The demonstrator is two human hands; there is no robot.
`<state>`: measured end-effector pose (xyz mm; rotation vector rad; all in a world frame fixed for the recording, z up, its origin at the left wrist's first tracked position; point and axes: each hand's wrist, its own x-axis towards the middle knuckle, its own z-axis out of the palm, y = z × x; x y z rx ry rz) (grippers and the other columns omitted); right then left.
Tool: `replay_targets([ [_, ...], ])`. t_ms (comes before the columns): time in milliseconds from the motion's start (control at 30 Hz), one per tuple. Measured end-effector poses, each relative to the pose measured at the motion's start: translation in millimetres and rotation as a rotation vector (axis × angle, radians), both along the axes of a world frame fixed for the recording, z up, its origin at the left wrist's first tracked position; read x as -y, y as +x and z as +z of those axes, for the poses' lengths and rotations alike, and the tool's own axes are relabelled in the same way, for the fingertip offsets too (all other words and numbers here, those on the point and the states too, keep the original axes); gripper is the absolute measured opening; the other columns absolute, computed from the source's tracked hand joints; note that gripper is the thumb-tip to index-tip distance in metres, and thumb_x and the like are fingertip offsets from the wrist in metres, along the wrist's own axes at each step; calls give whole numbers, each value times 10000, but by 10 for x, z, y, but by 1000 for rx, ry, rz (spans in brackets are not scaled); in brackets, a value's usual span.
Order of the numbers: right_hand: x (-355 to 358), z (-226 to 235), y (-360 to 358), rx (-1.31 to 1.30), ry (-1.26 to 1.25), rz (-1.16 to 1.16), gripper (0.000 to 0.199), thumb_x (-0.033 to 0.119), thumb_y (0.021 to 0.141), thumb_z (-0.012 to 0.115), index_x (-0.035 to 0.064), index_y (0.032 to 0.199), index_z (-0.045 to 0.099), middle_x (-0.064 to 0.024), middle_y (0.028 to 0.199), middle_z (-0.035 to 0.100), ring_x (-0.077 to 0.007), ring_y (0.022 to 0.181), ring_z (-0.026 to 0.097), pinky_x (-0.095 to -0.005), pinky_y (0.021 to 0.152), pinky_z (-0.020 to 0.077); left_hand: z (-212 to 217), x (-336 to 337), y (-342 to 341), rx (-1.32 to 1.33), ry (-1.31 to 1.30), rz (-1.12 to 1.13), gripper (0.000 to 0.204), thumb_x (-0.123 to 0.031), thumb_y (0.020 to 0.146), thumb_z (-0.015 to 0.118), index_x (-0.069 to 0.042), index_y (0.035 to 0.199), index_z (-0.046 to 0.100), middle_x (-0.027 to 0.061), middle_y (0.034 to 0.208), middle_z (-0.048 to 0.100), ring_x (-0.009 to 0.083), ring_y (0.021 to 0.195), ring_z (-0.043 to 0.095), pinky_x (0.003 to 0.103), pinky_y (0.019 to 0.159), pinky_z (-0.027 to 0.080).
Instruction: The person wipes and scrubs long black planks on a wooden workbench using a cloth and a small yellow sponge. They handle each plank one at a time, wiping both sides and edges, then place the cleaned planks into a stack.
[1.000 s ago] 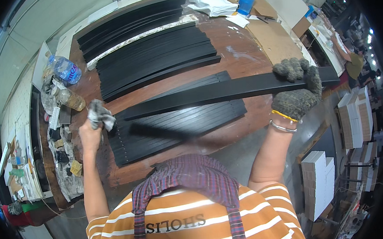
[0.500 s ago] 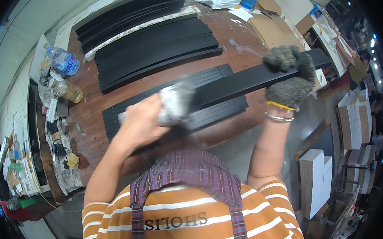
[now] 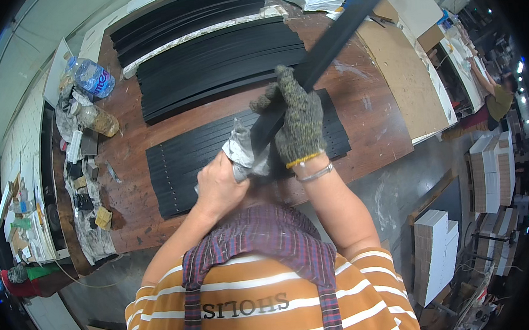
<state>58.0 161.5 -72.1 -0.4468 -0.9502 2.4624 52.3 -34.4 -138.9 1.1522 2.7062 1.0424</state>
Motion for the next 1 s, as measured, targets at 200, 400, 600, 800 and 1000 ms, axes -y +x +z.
replay_targets([
  [200,-387,225,-167,-211,81,134,368,270,1027,604,5,1280,568,-66,881,634,-205,762,625,-474,808,586,-175,450,-94,79,-4,-3,454,-191,708,794,12,1072,616,189,981,692,393,884,701,454,757,584],
  [400,-152,85,-166,-103,82,328,748,633,946,598,16,1359,508,-66,950,627,-195,811,648,-458,775,603,373,651,-595,334,529,151,523,-245,846,786,8,1257,583,189,1117,705,318,1015,716,411,884,555],
  [600,141,-336,-311,-163,-90,346,599,542,1048,435,73,1415,498,-121,1287,610,-252,1148,628,-386,965,549,862,-255,-727,-194,375,-202,565,-250,757,804,30,1206,607,215,1366,560,387,1325,497,475,1118,388],
  [800,-277,-368,-268,-54,-72,440,556,427,1027,583,99,1463,473,-38,942,658,-210,787,664,-392,701,599,192,458,-391,-17,272,-386,279,-49,693,678,33,959,698,189,1181,695,382,1140,642,449,945,537],
  [1000,-1029,-89,-393,487,863,367,388,300,905,770,9,1151,696,-76,900,704,-206,759,695,-380,707,575,-445,1271,-193,290,416,331,148,5,861,679,58,1000,686,169,971,710,275,844,718,329,740,528],
])
